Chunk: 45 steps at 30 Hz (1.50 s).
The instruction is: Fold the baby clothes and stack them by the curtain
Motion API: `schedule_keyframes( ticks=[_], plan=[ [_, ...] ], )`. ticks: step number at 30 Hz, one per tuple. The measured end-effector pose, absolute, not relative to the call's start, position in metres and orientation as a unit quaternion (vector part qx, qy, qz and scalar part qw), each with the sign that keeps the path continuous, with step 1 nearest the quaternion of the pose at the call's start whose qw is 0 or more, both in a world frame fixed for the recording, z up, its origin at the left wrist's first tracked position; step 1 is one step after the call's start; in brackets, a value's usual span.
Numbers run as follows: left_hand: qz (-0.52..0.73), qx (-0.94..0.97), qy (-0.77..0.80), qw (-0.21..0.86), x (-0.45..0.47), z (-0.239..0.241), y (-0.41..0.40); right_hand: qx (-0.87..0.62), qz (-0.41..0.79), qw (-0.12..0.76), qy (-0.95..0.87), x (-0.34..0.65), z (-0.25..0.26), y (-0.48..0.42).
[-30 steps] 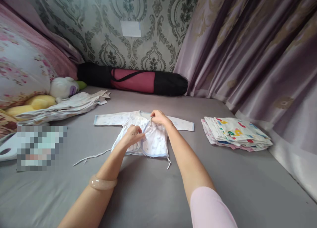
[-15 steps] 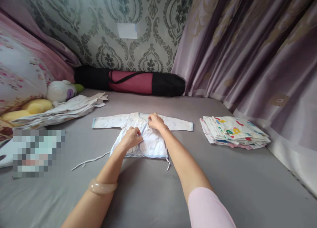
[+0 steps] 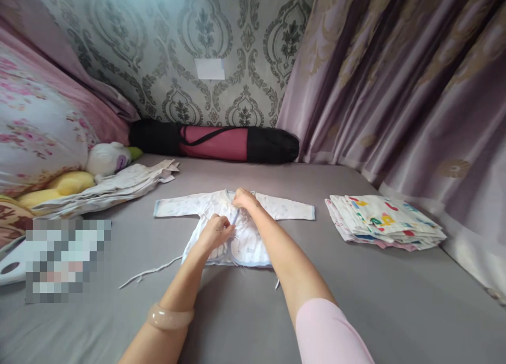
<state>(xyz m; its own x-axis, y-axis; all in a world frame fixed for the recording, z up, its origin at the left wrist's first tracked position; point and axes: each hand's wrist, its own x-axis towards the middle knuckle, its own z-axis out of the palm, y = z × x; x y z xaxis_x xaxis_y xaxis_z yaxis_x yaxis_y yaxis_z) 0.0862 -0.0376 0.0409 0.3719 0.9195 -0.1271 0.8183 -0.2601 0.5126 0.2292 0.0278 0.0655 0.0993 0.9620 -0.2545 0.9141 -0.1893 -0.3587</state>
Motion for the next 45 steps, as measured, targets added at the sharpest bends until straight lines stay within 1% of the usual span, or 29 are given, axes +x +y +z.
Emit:
schedule_keyframes(
  ticks=[5, 11, 13, 16, 19, 22, 30, 34, 35, 37, 39, 41, 43, 45],
  plan=[
    [0.097, 0.785, 0.557, 0.254, 0.087, 0.038, -0.036, -0.745, 0.181, 0.089, -0.635, 0.233, 0.058, 0.026],
    [0.085, 0.78, 0.56, 0.266, 0.086, 0.04, -0.036, -0.708, 0.209, 0.132, -0.662, 0.269, 0.06, 0.025],
    [0.082, 0.78, 0.558, 0.27, 0.086, 0.04, -0.036, -0.69, 0.235, 0.129, -0.673, 0.28, 0.062, 0.022],
    [0.081, 0.778, 0.561, 0.27, 0.086, 0.04, -0.036, -0.644, 0.259, 0.097, -0.713, 0.284, 0.062, 0.017],
    [0.084, 0.786, 0.553, 0.265, 0.086, 0.039, -0.036, -0.621, 0.213, 0.079, -0.75, 0.279, 0.059, 0.013],
    [0.084, 0.793, 0.545, 0.261, 0.085, 0.04, -0.036, -0.628, 0.19, 0.085, -0.75, 0.276, 0.056, 0.011],
    [0.067, 0.798, 0.56, 0.212, 0.085, 0.047, -0.039, -0.663, 0.15, 0.13, -0.722, 0.266, 0.039, 0.002],
    [0.055, 0.814, 0.554, 0.168, 0.085, 0.048, -0.043, -0.682, 0.116, 0.182, -0.699, 0.255, 0.028, -0.006],
    [0.052, 0.818, 0.55, 0.16, 0.084, 0.048, -0.043, -0.674, 0.127, 0.201, -0.699, 0.256, 0.027, -0.008],
    [0.046, 0.825, 0.541, 0.153, 0.084, 0.048, -0.044, -0.654, 0.185, 0.251, -0.689, 0.264, 0.029, -0.012],
    [0.046, 0.833, 0.53, 0.152, 0.083, 0.047, -0.045, -0.65, 0.252, 0.31, -0.646, 0.279, 0.034, -0.023],
    [0.051, 0.838, 0.523, 0.147, 0.083, 0.044, -0.045, -0.666, 0.291, 0.355, -0.589, 0.295, 0.041, -0.044],
    [0.055, 0.84, 0.522, 0.138, 0.083, 0.042, -0.045, -0.68, 0.316, 0.366, -0.551, 0.308, 0.046, -0.073],
    [0.057, 0.842, 0.521, 0.13, 0.082, 0.043, -0.045, -0.687, 0.345, 0.352, -0.533, 0.314, 0.048, -0.106]
  ],
)
